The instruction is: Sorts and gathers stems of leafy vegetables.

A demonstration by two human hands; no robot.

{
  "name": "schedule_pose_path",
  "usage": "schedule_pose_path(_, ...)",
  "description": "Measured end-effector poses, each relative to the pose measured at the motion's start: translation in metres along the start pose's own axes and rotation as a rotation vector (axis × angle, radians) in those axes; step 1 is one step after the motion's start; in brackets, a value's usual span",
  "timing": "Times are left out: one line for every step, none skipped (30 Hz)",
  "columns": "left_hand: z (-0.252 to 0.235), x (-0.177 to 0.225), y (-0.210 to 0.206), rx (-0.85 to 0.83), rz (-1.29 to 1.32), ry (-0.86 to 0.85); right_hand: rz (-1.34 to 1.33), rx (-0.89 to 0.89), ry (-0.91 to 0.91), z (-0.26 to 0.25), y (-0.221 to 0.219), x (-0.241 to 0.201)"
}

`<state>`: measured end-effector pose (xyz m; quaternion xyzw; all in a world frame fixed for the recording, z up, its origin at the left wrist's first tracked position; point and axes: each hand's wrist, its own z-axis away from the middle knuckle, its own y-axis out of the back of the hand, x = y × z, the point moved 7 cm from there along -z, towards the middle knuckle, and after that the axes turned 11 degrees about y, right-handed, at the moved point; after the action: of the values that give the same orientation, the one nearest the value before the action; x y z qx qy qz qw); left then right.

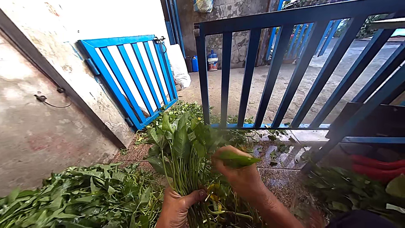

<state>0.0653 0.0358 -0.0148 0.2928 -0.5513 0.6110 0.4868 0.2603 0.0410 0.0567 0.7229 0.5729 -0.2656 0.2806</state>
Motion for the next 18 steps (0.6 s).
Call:
schedule_pose_path(0.0,0.001,0.002,0.009,-0.01,0.002,0.194,-0.086,0.097,-0.004,0.002,-0.004)
schedule_pose_path(0.0,0.003,0.004,0.019,-0.021,0.002,0.354,-0.168,0.187,-0.007,0.003,-0.007)
schedule_pose_path(0.0,0.004,0.005,0.025,-0.028,0.002,0.474,-0.237,0.267,-0.009,0.002,-0.01)
schedule_pose_path(-0.001,0.005,0.006,0.025,-0.035,0.0,0.557,-0.296,0.331,-0.011,0.001,-0.012)
schedule_pose_path(-0.001,0.006,0.006,0.019,-0.046,-0.001,0.623,-0.352,0.386,-0.011,-0.001,-0.014)
schedule_pose_path(-0.001,0.007,0.005,0.009,-0.062,-0.002,0.675,-0.412,0.427,-0.011,-0.004,-0.016)
schedule_pose_path(-0.002,0.007,0.005,-0.005,-0.082,-0.002,0.723,-0.467,0.456,-0.011,-0.007,-0.017)
schedule_pose_path(-0.002,0.006,0.006,-0.021,-0.105,-0.005,0.772,-0.502,0.483,-0.011,-0.01,-0.018)
schedule_pose_path(-0.002,0.006,0.005,-0.034,-0.124,-0.002,0.825,-0.529,0.514,-0.01,-0.013,-0.017)
schedule_pose_path(-0.002,0.006,0.004,-0.039,-0.143,0.004,0.874,-0.55,0.549,-0.009,-0.015,-0.017)
schedule_pose_path(-0.002,0.006,0.003,-0.04,-0.153,0.01,0.918,-0.562,0.588,-0.009,-0.017,-0.018)
schedule_pose_path(-0.001,0.006,0.002,-0.039,-0.165,0.012,0.956,-0.566,0.627,-0.008,-0.019,-0.019)
schedule_pose_path(-0.001,0.005,0.001,-0.043,-0.178,0.017,0.983,-0.566,0.659,-0.008,-0.021,-0.02)
schedule_pose_path(-0.001,0.004,0.001,-0.064,-0.19,0.028,0.99,-0.562,0.675,-0.008,-0.023,-0.02)
schedule_pose_path(-0.001,0.003,0.001,-0.104,-0.202,0.048,0.963,-0.546,0.668,-0.008,-0.023,-0.018)
schedule_pose_path(-0.001,0.001,0.0,-0.143,-0.217,0.072,0.891,-0.502,0.63,-0.008,-0.022,-0.014)
schedule_pose_path(0.0,0.0,-0.002,-0.175,-0.231,0.099,0.76,-0.436,0.542,-0.009,-0.018,-0.008)
schedule_pose_path(0.001,-0.001,-0.004,-0.19,-0.25,0.128,0.583,-0.341,0.4,-0.01,-0.012,-0.001)
